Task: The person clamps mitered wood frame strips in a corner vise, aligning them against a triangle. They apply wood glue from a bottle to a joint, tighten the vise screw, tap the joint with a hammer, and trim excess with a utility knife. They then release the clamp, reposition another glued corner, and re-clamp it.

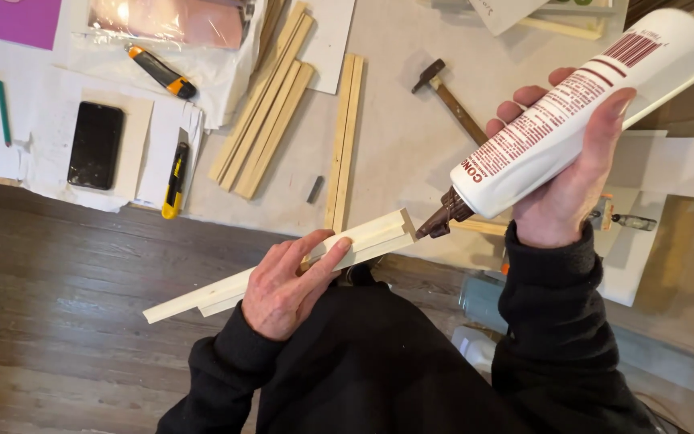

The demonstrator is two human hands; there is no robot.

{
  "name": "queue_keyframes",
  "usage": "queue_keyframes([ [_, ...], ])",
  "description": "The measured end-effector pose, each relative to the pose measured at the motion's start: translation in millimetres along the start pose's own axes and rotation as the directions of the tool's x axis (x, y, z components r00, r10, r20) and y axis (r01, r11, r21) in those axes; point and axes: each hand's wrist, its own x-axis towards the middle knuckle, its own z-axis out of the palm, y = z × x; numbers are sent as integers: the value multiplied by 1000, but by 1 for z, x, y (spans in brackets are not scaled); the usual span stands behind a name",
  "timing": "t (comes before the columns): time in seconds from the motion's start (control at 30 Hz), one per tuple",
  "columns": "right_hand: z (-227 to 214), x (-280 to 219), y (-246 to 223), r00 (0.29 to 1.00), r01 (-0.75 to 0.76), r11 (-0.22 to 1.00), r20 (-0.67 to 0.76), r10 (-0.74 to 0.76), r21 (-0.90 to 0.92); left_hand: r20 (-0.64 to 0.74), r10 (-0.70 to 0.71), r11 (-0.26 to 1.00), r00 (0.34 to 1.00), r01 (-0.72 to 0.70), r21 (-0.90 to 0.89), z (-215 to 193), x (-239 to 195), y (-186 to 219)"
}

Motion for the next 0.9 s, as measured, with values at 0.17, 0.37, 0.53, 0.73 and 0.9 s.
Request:
queue_keyframes([
  [0.17,-6,-6,-5,1000,7,1000,16,-6,-22,35,-9,1000,999,9,-1,2,-3,4],
  [0.37,-9,-8,-7,998,27,999,59,-25,-39,51,-23,1000,998,23,0,1,-3,6],
  [0.53,-12,-8,-6,998,1,999,55,1,-38,42,-11,1000,999,11,-1,1,-2,6],
  [0.73,-6,-8,-7,998,30,996,51,-26,-80,52,-15,1000,999,15,1,-1,-1,5],
  [0.9,-5,-7,-9,998,29,994,65,-23,-101,59,-9,1000,998,8,14,-1,0,5],
])
